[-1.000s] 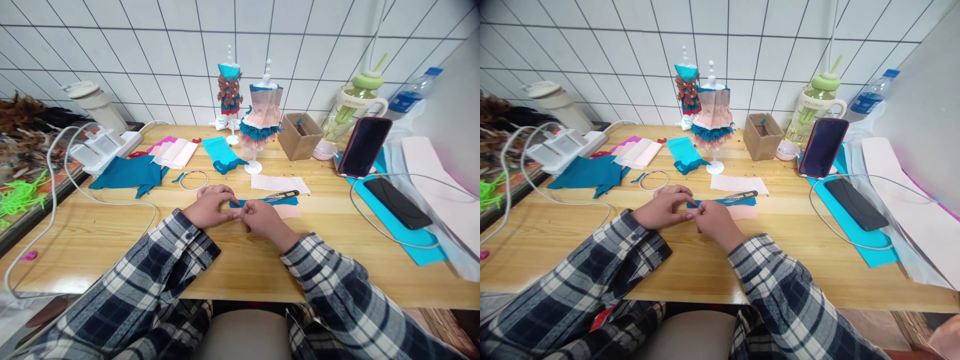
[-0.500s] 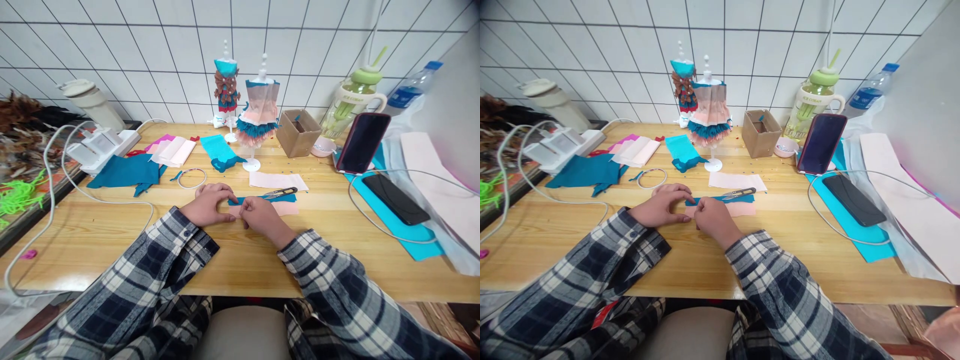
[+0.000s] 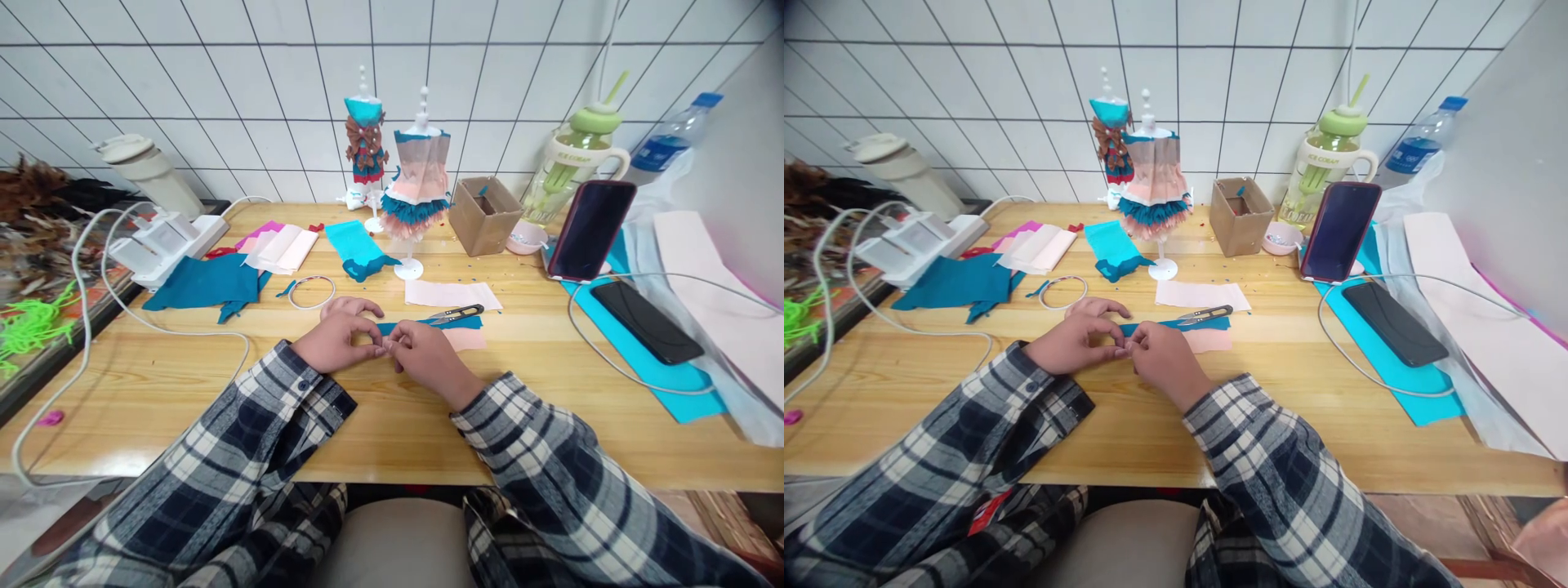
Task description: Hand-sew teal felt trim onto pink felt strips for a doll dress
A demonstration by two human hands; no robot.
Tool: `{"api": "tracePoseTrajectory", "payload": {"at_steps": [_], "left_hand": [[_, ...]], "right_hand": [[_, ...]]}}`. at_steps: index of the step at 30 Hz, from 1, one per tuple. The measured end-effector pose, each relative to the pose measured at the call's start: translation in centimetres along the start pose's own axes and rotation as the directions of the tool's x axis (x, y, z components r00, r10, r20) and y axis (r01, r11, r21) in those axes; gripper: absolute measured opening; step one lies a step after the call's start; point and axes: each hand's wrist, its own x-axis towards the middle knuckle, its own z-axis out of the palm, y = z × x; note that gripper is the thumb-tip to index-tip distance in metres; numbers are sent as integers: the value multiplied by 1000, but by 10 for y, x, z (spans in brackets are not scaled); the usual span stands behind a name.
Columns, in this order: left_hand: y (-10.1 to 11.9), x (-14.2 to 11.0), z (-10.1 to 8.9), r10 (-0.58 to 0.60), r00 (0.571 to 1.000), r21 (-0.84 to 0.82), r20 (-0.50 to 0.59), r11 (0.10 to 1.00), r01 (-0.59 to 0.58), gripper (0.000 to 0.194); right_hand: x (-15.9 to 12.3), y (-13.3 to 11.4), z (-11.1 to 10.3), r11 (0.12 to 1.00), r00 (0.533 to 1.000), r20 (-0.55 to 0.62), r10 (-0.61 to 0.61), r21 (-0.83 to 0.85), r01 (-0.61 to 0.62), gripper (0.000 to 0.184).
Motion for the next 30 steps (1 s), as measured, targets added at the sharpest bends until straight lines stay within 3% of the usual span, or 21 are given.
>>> {"api": "tracePoseTrajectory", "payload": {"at_steps": [4, 8, 11, 18, 21, 24, 26, 30], "left_hand": [[1, -1, -6, 12, 1000, -47, 13, 999, -12, 22], [6, -1, -10, 18, 1000, -27, -23, 999, -18, 17], [8, -2, -11, 18, 1000, -43, -16, 999, -19, 18], [2, 0, -10, 29, 999, -139, -31, 990, -33, 25], [-7, 2, -12, -26, 998, -217, -58, 976, 13, 34], [-16, 2, -12, -141, 974, -168, -179, 979, 111, 36], [-17, 2, -12, -142, 964, -120, -224, 986, 117, 33], [-6, 0, -10, -59, 990, -3, -129, 998, 59, 17]], "right_hand": [[0, 3, -11, 996, 995, -78, -64, -68, 59, 9], [0, 4, -22, 966, 944, -239, -229, -178, 189, 28], [0, 2, -22, 933, 930, -147, -336, -186, 307, 19], [-2, 1, -21, 988, 985, -92, -144, 36, 148, 12], [0, 4, -24, 994, 991, -80, -108, 11, 110, 12], [0, 5, -25, 997, 995, -55, -78, -4, 78, 11], [1, 4, -23, 998, 998, -34, -57, -12, 56, 9], [0, 3, -17, 992, 998, -66, 2, -129, -11, 7]]}}
